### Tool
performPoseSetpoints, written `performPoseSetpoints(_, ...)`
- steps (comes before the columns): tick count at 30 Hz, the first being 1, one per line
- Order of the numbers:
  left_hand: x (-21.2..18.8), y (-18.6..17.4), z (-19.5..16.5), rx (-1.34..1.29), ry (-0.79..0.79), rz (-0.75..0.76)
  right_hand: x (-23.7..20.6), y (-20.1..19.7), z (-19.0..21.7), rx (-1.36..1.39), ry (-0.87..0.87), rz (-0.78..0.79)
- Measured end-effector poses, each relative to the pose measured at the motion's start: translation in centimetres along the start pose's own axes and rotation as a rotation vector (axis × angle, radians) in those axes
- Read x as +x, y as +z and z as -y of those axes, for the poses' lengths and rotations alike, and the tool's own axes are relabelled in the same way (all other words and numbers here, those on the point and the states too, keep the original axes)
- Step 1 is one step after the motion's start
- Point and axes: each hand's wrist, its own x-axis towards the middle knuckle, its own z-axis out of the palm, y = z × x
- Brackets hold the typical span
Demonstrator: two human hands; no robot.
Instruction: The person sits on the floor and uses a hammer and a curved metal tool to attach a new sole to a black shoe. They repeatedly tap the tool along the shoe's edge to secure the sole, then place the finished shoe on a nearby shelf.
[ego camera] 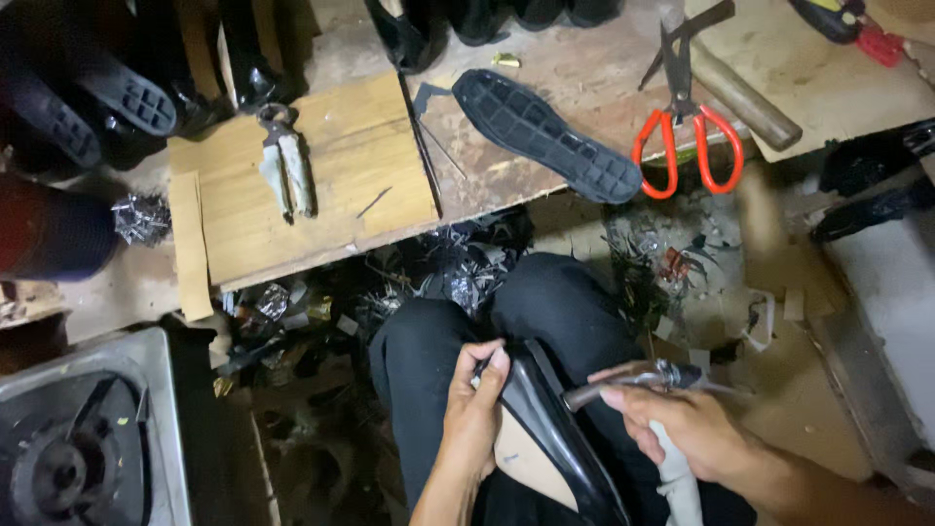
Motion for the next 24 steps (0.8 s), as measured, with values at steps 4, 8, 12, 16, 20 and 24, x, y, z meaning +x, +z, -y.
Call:
performPoseSetpoints(4,1.1,-0.8,1.0,0.036,-0.007,0.009,-0.5,-0.4,0.1,-0.029,-0.105,0.058)
performPoseSetpoints(8,1.8,-1.9,1.7,0.142,0.034,0.010,0.1,-1.1,0.0,0.026,-0.028,0.076)
performPoseSetpoints(12,2.2,-2.5,1.2,0.245,0.091,0.042,2.0,-0.5,1.0,0.000,-0.077,0.014)
performPoseSetpoints(16,3.0,-2.5,0.8,0.289,0.047,0.021,2.8,1.2,2.0,-0.240,-0.033,-0.043)
performPoseSetpoints(20,4.4,-3.1,0.8,0.350,0.021,0.046,4.3,1.0,4.2,-0.643,0.132,-0.003)
performPoseSetpoints(24,5.5,-3.0,1.0,0.376,0.066,0.097,5.4,-0.6,5.9,-0.533,0.094,0.152)
